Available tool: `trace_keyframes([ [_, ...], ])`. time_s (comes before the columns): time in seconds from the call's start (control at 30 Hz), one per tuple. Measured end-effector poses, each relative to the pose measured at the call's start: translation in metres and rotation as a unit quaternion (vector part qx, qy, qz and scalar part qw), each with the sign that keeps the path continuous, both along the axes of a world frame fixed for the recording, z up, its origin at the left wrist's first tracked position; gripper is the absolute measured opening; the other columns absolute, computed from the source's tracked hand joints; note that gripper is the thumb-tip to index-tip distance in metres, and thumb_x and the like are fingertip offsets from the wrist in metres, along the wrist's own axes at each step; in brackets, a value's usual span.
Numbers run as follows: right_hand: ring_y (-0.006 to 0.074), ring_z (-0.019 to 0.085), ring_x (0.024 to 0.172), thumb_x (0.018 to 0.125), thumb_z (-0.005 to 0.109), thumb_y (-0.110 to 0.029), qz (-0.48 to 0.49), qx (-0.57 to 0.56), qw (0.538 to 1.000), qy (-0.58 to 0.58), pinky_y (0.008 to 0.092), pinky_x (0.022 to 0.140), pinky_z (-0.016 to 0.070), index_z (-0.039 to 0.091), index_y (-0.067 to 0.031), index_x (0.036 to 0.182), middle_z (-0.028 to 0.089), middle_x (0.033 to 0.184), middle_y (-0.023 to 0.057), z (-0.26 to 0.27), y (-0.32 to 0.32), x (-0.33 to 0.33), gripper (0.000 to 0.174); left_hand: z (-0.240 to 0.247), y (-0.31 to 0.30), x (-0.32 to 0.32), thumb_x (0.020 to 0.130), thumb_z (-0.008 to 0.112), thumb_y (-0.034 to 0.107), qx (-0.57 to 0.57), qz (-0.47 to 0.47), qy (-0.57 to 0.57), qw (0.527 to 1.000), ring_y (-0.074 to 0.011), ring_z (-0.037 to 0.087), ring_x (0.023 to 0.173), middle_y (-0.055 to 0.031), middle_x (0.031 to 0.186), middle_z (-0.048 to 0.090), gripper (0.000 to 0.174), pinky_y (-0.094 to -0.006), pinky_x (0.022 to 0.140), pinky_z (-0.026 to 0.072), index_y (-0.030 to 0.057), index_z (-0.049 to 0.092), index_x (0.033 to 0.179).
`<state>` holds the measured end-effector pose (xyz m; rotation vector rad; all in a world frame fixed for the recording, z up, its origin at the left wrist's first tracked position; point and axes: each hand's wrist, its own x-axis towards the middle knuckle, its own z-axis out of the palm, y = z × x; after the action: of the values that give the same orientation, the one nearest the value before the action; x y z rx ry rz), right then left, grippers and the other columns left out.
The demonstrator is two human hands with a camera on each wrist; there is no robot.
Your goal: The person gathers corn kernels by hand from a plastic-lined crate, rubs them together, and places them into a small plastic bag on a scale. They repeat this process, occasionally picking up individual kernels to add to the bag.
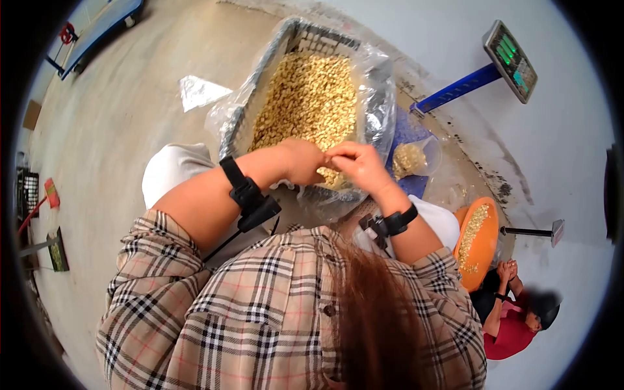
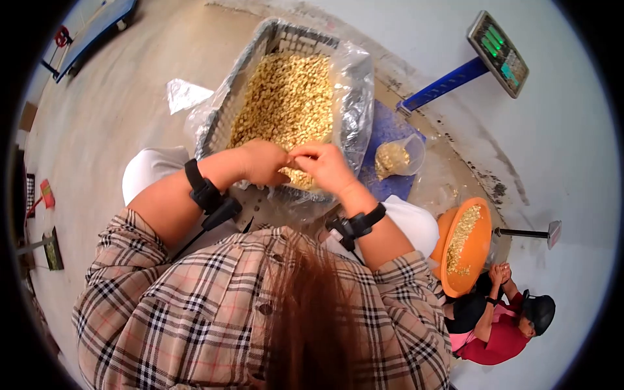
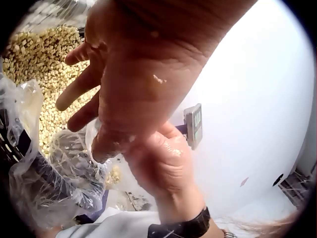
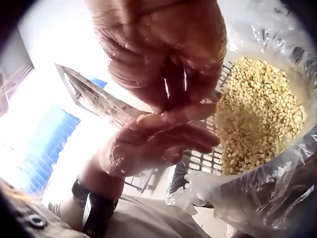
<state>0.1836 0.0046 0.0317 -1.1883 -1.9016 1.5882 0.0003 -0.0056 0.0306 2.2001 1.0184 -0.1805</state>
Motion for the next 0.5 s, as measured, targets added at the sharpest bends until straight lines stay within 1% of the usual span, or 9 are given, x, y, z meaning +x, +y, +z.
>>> trace_keyframes([
  [0.07,0.0117,0.058,0.067,0.078,0.058,-0.004,-0.020,0.001,1.000,-0.005,0.0242,0.062,0.0465,0.067,-0.0002,0.088,0.064,0.077,0.0037,-0.016,0.014,0.007,0.014,-0.001,0.001,-0.008,0.080,0.056,0.031,-0.017,0.047,-0.048,0.998,-0.0310,0.060,0.087,-0.0131,0.093,0.063,0.040,-0.0402,0.077,0.0467,0.0214,0.055,0.119],
  [0.13,0.0105,0.057,0.065,0.077,0.058,-0.002,-0.092,-0.062,0.993,-0.037,0.0234,0.061,0.0457,0.067,-0.0004,0.088,0.064,0.075,0.0036,-0.022,0.026,0.011,0.014,0.010,0.006,-0.015,0.082,0.056,0.030,0.008,0.100,-0.021,0.995,-0.0314,0.059,0.087,-0.0146,0.094,0.063,0.040,-0.0400,0.078,0.0465,0.0166,0.055,0.119],
  [0.17,0.0101,0.056,0.065,0.077,0.057,-0.001,-0.100,-0.064,0.991,-0.066,0.0232,0.060,0.0455,0.066,-0.0001,0.088,0.063,0.075,0.0036,-0.027,0.034,0.013,0.015,0.017,0.010,-0.022,0.084,0.053,0.033,0.013,0.118,0.003,0.993,-0.0282,0.058,0.097,-0.0110,0.105,0.062,0.040,-0.0385,0.083,0.0462,0.0183,0.054,0.121],
  [0.2,0.0097,0.056,0.064,0.077,0.056,0.000,-0.107,-0.066,0.988,-0.094,0.0230,0.059,0.0453,0.066,0.0002,0.087,0.063,0.075,0.0036,-0.035,0.043,0.015,0.015,0.017,0.012,-0.028,0.084,0.053,0.032,0.017,0.163,-0.010,0.986,-0.0282,0.058,0.097,-0.0108,0.105,0.062,0.038,-0.0383,0.084,0.0462,0.0167,0.056,0.119],
  [0.27,0.0103,0.056,0.063,0.076,0.055,0.001,-0.103,-0.104,0.985,-0.093,0.0240,0.058,0.0451,0.066,0.0013,0.088,0.063,0.075,0.0043,-0.052,0.063,0.017,0.016,0.011,0.015,-0.039,0.083,0.054,0.031,0.063,0.211,-0.038,0.975,-0.0285,0.058,0.097,-0.0121,0.104,0.062,0.038,-0.0386,0.084,0.0459,0.0146,0.057,0.117],
  [0.37,0.0163,0.059,0.071,0.077,0.058,-0.007,-0.016,-0.067,0.976,-0.208,0.0285,0.066,0.0470,0.065,0.0001,0.093,0.065,0.081,0.0093,-0.065,0.078,0.001,0.019,0.003,0.016,-0.047,0.083,0.057,0.025,0.145,0.250,-0.125,0.949,-0.0259,0.061,0.084,-0.0132,0.090,0.064,0.032,-0.0345,0.075,0.0473,0.0073,0.060,0.110],
  [0.43,0.0205,0.061,0.079,0.078,0.060,-0.012,0.062,-0.016,0.964,-0.256,0.0312,0.073,0.0475,0.064,-0.0010,0.100,0.065,0.088,0.0125,-0.077,0.085,-0.013,0.025,0.024,0.017,-0.045,0.083,0.059,0.024,0.020,0.327,-0.207,0.922,-0.0188,0.059,0.081,-0.0117,0.088,0.063,0.030,-0.0306,0.073,0.0466,0.0065,0.061,0.108],
  [0.47,0.0223,0.061,0.084,0.078,0.061,-0.014,0.084,-0.010,0.959,-0.269,0.0322,0.075,0.0470,0.063,-0.0017,0.103,0.065,0.092,0.0136,-0.087,0.088,-0.019,0.028,0.037,0.018,-0.044,0.083,0.059,0.023,-0.041,0.363,-0.246,0.898,-0.0152,0.058,0.080,-0.0109,0.087,0.063,0.029,-0.0286,0.072,0.0462,0.0061,0.061,0.107],
  [0.5,0.0241,0.060,0.088,0.078,0.061,-0.015,0.106,-0.005,0.954,-0.282,0.0331,0.078,0.0464,0.062,-0.0023,0.106,0.064,0.096,0.0146,-0.097,0.090,-0.026,0.031,0.043,0.019,-0.046,0.083,0.060,0.020,-0.094,0.389,-0.298,0.866,-0.0086,0.054,0.079,-0.0070,0.087,0.063,0.027,-0.0246,0.070,0.0442,0.0051,0.062,0.106],
])
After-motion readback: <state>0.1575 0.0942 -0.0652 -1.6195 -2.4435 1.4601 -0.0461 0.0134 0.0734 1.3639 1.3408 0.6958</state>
